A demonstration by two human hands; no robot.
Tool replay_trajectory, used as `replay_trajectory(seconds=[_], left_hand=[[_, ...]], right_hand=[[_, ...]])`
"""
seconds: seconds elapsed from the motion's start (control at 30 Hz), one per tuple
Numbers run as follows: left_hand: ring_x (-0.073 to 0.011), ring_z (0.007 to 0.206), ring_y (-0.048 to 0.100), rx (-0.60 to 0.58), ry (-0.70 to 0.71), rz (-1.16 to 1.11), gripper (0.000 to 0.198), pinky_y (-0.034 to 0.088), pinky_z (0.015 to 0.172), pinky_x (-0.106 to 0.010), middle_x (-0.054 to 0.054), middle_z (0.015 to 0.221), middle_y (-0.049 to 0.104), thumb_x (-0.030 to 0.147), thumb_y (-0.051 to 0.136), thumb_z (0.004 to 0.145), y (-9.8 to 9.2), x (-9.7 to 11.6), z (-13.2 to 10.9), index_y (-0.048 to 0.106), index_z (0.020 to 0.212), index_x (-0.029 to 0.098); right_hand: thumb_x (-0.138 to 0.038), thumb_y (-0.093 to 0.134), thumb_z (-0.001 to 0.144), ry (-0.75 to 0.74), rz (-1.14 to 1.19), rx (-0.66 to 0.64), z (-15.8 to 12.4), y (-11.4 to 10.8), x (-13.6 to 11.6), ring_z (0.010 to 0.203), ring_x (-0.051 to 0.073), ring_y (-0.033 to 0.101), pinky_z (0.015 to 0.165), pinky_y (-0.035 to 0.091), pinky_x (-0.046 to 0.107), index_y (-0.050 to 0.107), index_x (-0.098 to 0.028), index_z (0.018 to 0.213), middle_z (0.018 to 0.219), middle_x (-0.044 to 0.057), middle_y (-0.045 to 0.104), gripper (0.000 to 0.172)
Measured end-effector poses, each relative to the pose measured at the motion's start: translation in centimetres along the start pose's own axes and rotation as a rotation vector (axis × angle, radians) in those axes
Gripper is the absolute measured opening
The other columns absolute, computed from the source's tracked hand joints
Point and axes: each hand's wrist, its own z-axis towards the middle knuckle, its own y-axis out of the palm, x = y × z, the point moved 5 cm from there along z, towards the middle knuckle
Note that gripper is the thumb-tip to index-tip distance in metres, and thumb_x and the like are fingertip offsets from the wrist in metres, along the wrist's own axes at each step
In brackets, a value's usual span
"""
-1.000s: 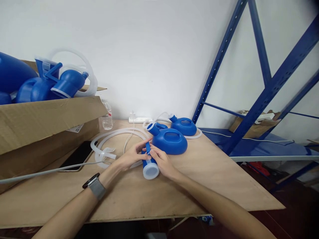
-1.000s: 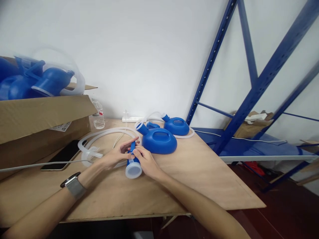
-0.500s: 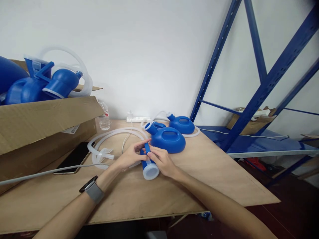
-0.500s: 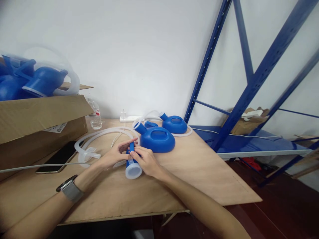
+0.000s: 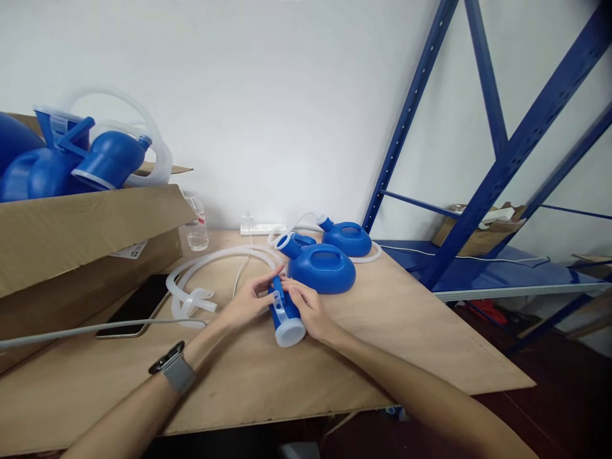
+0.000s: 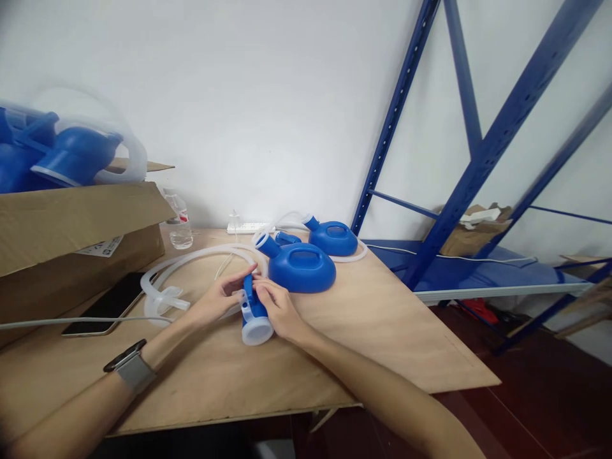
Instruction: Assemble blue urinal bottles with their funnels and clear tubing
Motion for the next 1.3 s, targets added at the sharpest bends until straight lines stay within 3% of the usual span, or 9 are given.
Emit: replay_trajectory(seconds=[0.1, 0.3, 0.43, 0.6, 0.77, 0.87, 1.07, 1.3], left_hand=[[-0.0313, 0.129, 0.06, 0.031, -0.002, 0.007, 0.08, 0.042, 0.114, -0.048, -0.011, 0.13, 0.072, 0.045, 0.084, 0.075, 0.0, 0.1, 0.0, 0.057, 0.146, 0.021], [-0.0299, 0.13, 0.059, 0.034, -0.033, 0.041, 0.077, 0.038, 0.118, -0.048, -0.01, 0.133, 0.07, 0.036, 0.079, 0.077, 0.2, -0.3, -0.1, 0.054, 0.148, 0.021], [-0.0311, 0.137, 0.053, -0.014, -0.103, 0.022, 0.077, 0.037, 0.117, -0.049, -0.008, 0.143, 0.064, 0.037, 0.073, 0.081, -0.1, -0.2, -0.7, 0.047, 0.153, 0.026], [-0.0347, 0.143, 0.046, -0.061, -0.138, -0.028, 0.072, 0.041, 0.114, -0.051, -0.009, 0.158, 0.049, 0.052, 0.061, 0.091, -0.5, 0.0, -1.3, 0.042, 0.156, 0.029], [-0.0314, 0.144, 0.046, -0.024, -0.067, 0.074, 0.084, 0.032, 0.121, -0.048, -0.009, 0.147, 0.061, 0.052, 0.075, 0.083, 0.0, 0.2, -0.7, 0.043, 0.156, 0.024], [-0.0308, 0.142, 0.048, 0.011, -0.073, 0.104, 0.081, 0.033, 0.121, -0.048, -0.009, 0.148, 0.06, 0.052, 0.074, 0.084, 0.1, 0.1, -0.5, 0.046, 0.154, 0.024], [-0.0347, 0.141, 0.048, 0.037, -0.06, 0.154, 0.074, 0.04, 0.116, -0.05, -0.009, 0.152, 0.056, 0.054, 0.07, 0.085, -0.1, 0.5, -0.7, 0.053, 0.15, 0.024], [-0.0327, 0.137, 0.053, 0.018, -0.066, 0.173, 0.074, 0.042, 0.114, -0.047, -0.01, 0.149, 0.059, 0.054, 0.066, 0.088, 0.0, 1.2, -0.8, 0.048, 0.153, 0.023]], right_hand=[[-0.064, 0.062, 0.091, 0.015, 0.049, -0.036, 0.0, 0.2, 0.1, 0.137, 0.03, 0.054, 0.119, 0.036, 0.046, 0.076, -0.023, 0.11, 0.133, 0.01, 0.069, 0.048], [-0.053, 0.084, 0.072, 0.158, 0.17, 0.011, 0.0, 0.3, 1.3, 0.129, 0.032, 0.06, 0.114, 0.043, 0.048, 0.076, -0.021, 0.105, 0.13, 0.011, 0.071, 0.047], [-0.048, 0.083, 0.073, 0.207, 0.225, 0.018, 0.0, 0.4, 1.3, 0.131, 0.033, 0.059, 0.114, 0.042, 0.05, 0.077, -0.021, 0.107, 0.129, 0.01, 0.072, 0.044], [-0.04, 0.083, 0.071, 0.224, 0.241, 0.046, -0.1, 0.2, 1.3, 0.137, 0.034, 0.054, 0.117, 0.039, 0.051, 0.079, -0.022, 0.105, 0.133, 0.009, 0.07, 0.039], [-0.035, 0.08, 0.071, 0.236, 0.238, 0.057, -0.2, 0.3, 1.7, 0.137, 0.033, 0.055, 0.116, 0.041, 0.051, 0.078, -0.022, 0.111, 0.137, 0.009, 0.068, 0.042], [-0.033, 0.078, 0.072, 0.225, 0.22, 0.041, -0.2, 0.4, 1.9, 0.138, 0.032, 0.054, 0.116, 0.041, 0.052, 0.078, -0.024, 0.112, 0.14, 0.008, 0.066, 0.041], [-0.043, 0.083, 0.075, 0.166, 0.208, -0.006, -0.3, 0.6, 1.7, 0.145, 0.032, 0.046, 0.122, 0.032, 0.051, 0.078, -0.025, 0.109, 0.142, 0.008, 0.064, 0.039], [-0.055, 0.076, 0.083, 0.166, 0.187, 0.002, -0.5, 0.4, 0.8, 0.143, 0.031, 0.047, 0.119, 0.035, 0.048, 0.076, -0.025, 0.114, 0.145, 0.01, 0.062, 0.043]])
